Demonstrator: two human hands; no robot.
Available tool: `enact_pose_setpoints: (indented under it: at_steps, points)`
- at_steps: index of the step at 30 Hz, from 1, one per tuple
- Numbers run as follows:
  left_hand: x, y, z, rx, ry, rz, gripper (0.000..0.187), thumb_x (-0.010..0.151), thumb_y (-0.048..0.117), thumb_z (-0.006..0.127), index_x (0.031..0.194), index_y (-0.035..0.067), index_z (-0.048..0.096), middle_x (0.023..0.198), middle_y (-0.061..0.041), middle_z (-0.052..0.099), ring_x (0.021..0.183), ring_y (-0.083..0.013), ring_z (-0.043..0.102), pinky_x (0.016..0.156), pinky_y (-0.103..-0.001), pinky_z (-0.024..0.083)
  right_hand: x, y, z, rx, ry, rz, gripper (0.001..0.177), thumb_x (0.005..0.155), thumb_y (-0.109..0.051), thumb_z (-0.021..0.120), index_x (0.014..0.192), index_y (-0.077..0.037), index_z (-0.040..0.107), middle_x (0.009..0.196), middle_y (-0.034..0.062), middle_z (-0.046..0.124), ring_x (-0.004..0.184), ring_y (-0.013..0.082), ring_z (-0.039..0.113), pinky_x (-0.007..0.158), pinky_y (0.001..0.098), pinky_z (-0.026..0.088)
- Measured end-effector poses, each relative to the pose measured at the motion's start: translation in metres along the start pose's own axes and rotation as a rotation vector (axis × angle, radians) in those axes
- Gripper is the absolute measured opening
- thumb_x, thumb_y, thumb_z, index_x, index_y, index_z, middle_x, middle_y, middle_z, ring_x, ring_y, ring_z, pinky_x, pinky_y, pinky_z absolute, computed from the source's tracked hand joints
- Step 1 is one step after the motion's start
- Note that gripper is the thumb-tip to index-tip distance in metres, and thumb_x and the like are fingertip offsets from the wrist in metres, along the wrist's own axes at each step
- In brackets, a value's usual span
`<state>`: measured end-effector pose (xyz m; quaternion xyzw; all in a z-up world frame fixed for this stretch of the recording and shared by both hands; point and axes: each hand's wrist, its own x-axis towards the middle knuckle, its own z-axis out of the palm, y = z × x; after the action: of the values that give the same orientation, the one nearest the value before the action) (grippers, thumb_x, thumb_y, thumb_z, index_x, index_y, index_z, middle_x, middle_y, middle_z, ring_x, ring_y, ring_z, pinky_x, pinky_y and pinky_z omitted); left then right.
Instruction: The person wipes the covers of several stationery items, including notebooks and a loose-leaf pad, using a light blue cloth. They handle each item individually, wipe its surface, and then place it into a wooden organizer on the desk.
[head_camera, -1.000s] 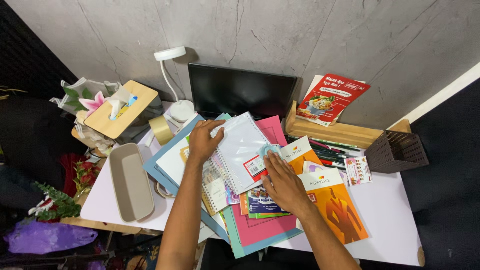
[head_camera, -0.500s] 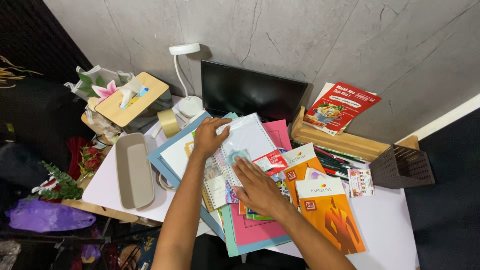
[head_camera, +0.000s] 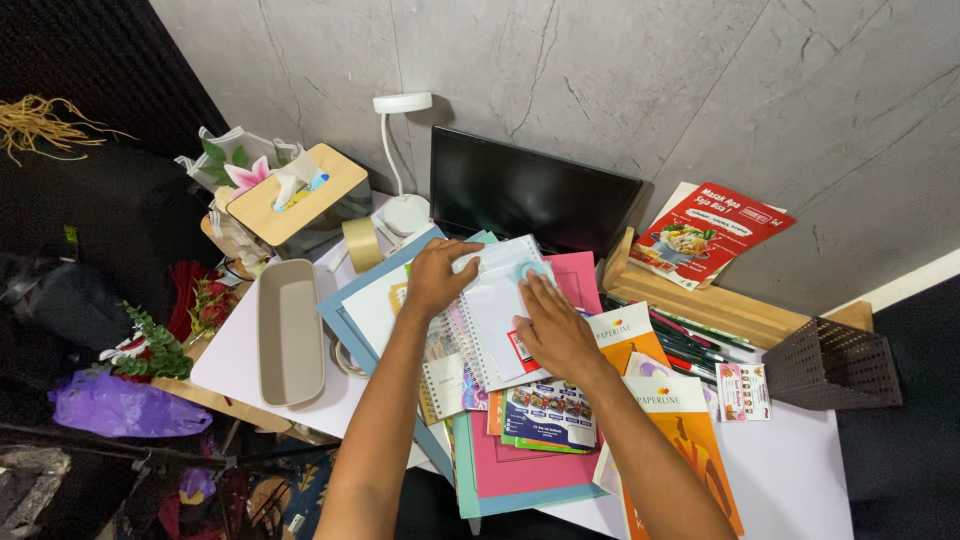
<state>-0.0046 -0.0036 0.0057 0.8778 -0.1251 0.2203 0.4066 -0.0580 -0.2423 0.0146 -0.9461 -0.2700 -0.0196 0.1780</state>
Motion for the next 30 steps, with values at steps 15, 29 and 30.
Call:
enact_pose_setpoints:
  at_steps: [15,29,30]
  points:
    - [-0.002,0.006,-0.006,-0.039,-0.001,-0.001,0.028,0.086,0.019,0.074,0.113,0.012,0.080,0.092,-0.005,0.075,0.076,-0.0205,0.059,0.074,-0.036,0.050,-0.080,-0.034,-0.003,0.016,-0.022,-0.015,0.060,0.101,-0.029,0.048,0.154,-0.002,0.038,0.165,0.0181,0.030,0.152,0.0328,0.027,0.122,0.0455,0.023]
    - [-0.002,0.019,-0.007,-0.032,-0.038,-0.081,0.030,0.088,0.021,0.074,0.116,0.011,0.079,0.103,-0.008,0.076,0.087,-0.0205,0.062,0.077,-0.035,0.052,-0.092,-0.017,-0.007,0.092,0.026,-0.066,0.063,0.082,0.003,0.060,0.144,-0.003,0.053,0.158,0.0137,0.044,0.145,0.0303,0.042,0.119,0.0439,0.033]
    - [-0.002,0.020,-0.008,-0.020,-0.015,-0.033,0.029,0.088,0.020,0.075,0.115,0.010,0.080,0.102,-0.007,0.076,0.090,-0.0217,0.062,0.080,-0.035,0.052,-0.105,-0.014,-0.007,0.137,0.024,-0.011,0.058,0.084,0.003,0.059,0.142,-0.006,0.056,0.157,0.0111,0.048,0.144,0.0284,0.045,0.119,0.0424,0.035]
